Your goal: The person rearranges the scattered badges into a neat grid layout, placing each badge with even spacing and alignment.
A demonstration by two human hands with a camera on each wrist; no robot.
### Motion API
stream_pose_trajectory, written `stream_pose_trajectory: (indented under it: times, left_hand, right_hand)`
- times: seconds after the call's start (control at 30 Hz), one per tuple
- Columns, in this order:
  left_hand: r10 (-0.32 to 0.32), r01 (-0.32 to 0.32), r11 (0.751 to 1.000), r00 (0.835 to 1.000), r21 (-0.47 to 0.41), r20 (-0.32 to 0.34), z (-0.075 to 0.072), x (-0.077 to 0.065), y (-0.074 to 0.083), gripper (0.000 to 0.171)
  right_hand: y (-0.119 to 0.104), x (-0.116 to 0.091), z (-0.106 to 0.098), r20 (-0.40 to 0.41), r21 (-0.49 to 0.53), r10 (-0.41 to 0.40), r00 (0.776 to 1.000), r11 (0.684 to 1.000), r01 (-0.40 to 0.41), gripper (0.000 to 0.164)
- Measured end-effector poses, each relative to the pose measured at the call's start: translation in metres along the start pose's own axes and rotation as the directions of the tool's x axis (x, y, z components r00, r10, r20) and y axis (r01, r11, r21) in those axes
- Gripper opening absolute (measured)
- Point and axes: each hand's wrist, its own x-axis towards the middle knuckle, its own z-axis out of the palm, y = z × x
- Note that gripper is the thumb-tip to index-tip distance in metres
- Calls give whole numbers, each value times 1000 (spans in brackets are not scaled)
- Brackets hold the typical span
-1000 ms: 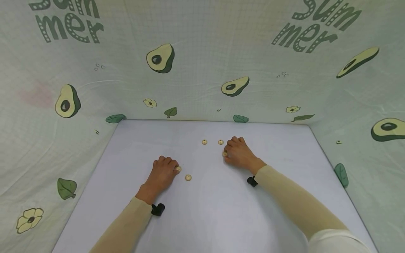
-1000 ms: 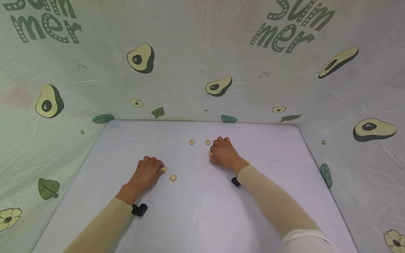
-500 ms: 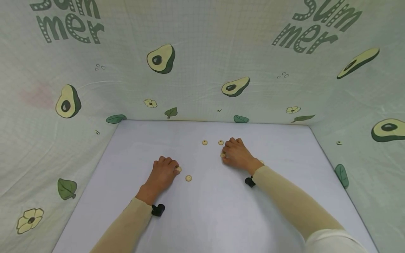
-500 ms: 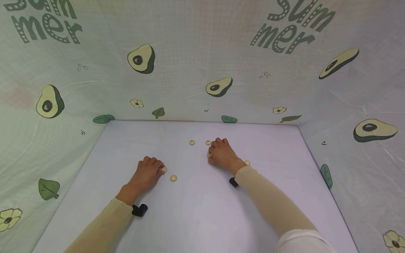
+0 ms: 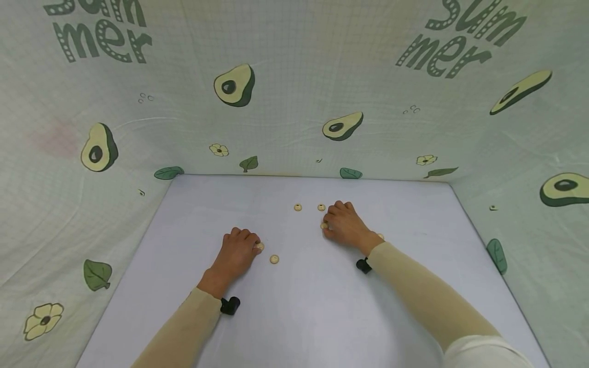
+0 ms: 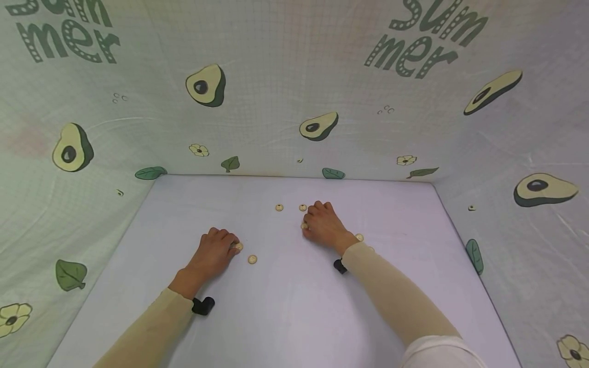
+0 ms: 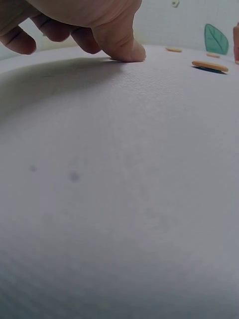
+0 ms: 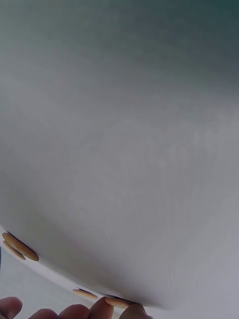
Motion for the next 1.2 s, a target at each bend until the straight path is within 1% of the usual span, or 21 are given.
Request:
stream_pose_trajectory:
  times: [0.3, 0.5, 0.73, 0.97, 1.13, 1.2]
  left_hand:
    - [8, -7, 1000, 1000, 8, -3, 3, 0, 0, 22]
    - [16, -16, 1000, 1000, 10, -15, 2, -1, 1, 21]
    - [9, -9, 1000, 1000, -2, -20, 2, -2, 1, 20]
    - [10, -9, 1000, 1000, 1, -18, 3, -1, 0, 20]
    - [7, -7, 1000, 1000, 13, -10, 0, -1, 1, 22]
    - [8, -8, 1000, 1000, 16, -12, 0, -2, 1, 22]
  right_hand:
    - [-3, -2, -2, -3, -13, 8, 1000, 1000, -8, 16]
    - [-4, -3, -2, 7, -9, 37, 999, 999, -37, 23]
    - [-11, -1, -4, -22, 33, 70, 997, 997, -69, 25]
    - [-31, 4, -7, -58, 46, 56, 997, 998, -53, 25]
    - [-53, 8, -8, -86, 36, 16, 996, 999, -13, 26]
    - [-64, 10, -8, -75, 28, -2, 997, 1000, 4, 26]
